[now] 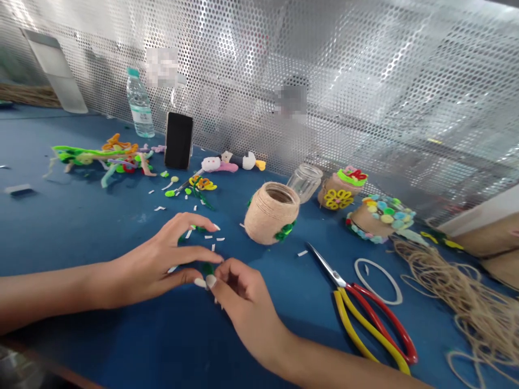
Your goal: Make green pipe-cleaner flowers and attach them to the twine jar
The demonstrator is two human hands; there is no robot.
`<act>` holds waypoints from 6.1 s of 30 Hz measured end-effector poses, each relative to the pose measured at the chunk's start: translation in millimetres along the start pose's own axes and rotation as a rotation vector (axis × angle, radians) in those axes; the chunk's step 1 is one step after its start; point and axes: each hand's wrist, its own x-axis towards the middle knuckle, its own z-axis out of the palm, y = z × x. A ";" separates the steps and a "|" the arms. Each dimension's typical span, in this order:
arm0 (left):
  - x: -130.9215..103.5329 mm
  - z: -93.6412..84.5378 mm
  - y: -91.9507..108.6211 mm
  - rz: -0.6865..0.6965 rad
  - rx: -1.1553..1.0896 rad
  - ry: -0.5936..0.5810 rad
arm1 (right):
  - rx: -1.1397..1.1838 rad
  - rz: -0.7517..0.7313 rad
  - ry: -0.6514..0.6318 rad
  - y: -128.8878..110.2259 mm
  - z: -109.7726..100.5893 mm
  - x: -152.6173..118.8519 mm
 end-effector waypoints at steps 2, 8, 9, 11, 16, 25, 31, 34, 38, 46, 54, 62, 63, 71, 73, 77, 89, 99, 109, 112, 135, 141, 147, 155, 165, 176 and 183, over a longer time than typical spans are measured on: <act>0.4 -0.8 -0.4 0.020 0.005 -0.001 | 0.002 0.004 -0.003 0.0 -0.1 -0.3; 0.9 1.5 -0.9 -0.009 -0.017 -0.004 | -0.016 0.000 0.008 -1.3 0.4 0.1; 0.8 1.8 -0.8 -0.015 -0.021 -0.001 | -0.013 0.000 0.014 -1.4 0.5 0.2; 0.7 2.1 0.0 -0.034 -0.018 0.009 | -0.007 0.003 0.025 -1.4 0.4 0.1; 1.1 1.1 3.8 -0.023 0.044 0.003 | -0.025 0.000 0.041 -0.2 -0.3 -0.5; -2.5 4.1 10.3 -0.050 -0.006 0.181 | -0.051 -0.046 0.019 -1.4 -0.2 -2.6; 2.8 9.3 16.2 -0.187 -0.229 0.280 | -0.028 -0.086 0.008 -1.0 -0.1 -3.3; 10.7 1.8 3.6 -0.223 -0.394 0.116 | -0.002 -0.092 0.047 2.1 -0.5 -2.9; 14.6 -9.4 -15.5 -0.061 -0.280 0.048 | 0.059 -0.086 0.062 7.3 -1.1 -1.7; 5.6 -1.3 1.4 0.060 -0.071 0.056 | 0.092 -0.056 0.019 0.8 -0.5 -0.1; 7.7 -1.3 6.2 -0.066 -0.319 0.131 | 0.058 -0.042 -0.025 0.1 -0.3 -0.3; 7.7 -3.4 8.2 -0.102 -0.382 0.052 | -0.075 -0.104 -0.036 -0.2 1.3 -5.1; 7.5 -3.7 8.0 -0.102 -0.374 0.047 | -0.093 -0.116 -0.029 -0.6 1.7 -6.4; 8.5 -5.6 6.7 -0.130 -0.415 -0.038 | -0.114 -0.176 -0.034 -3.7 2.1 -13.7; 8.7 -5.9 6.1 -0.139 -0.420 -0.060 | -0.111 -0.177 -0.045 -3.9 1.8 -13.4; 8.5 -6.6 5.5 -0.151 -0.437 -0.113 | -0.106 -0.170 -0.067 -3.7 0.6 -11.9; 8.6 -8.9 4.4 -0.119 -0.471 -0.208 | -0.109 -0.181 -0.142 -5.6 -1.5 -14.2; 6.5 -7.2 2.4 -0.111 -0.402 -0.191 | 0.051 -0.028 -0.149 -1.5 -0.3 -2.0; 9.7 -13.0 5.3 -0.131 -0.459 -0.173 | -0.036 -0.040 -0.106 0.1 2.5 -2.7; 15.5 -18.3 -18.0 -0.184 -0.399 -0.074 | -0.028 -0.029 -0.077 0.1 2.9 -1.5; 18.8 -13.4 -84.4 -0.525 0.091 0.110 | -0.125 -0.056 -0.116 -1.2 3.2 -4.2; 17.2 -15.9 -96.6 -0.619 0.149 0.085 | -0.134 -0.050 -0.121 0.1 2.0 -4.7; 19.2 -17.3 -104.5 -0.541 0.312 0.063 | -0.140 -0.050 -0.125 -1.9 2.4 -4.3; 23.2 -19.0 -110.9 -0.588 0.545 -0.045 | -0.173 -0.051 -0.120 -4.2 4.2 -3.8; 24.6 -25.2 -119.5 -0.540 0.534 0.037 | -0.161 -0.060 -0.119 -3.4 4.7 -4.8; 22.7 -6.7 -31.7 -0.046 0.077 -0.019 | 0.139 -0.056 0.145 2.1 3.0 0.9; 12.8 2.1 -4.4 0.155 -0.166 -0.244 | 0.156 -0.099 0.106 0.8 1.8 0.3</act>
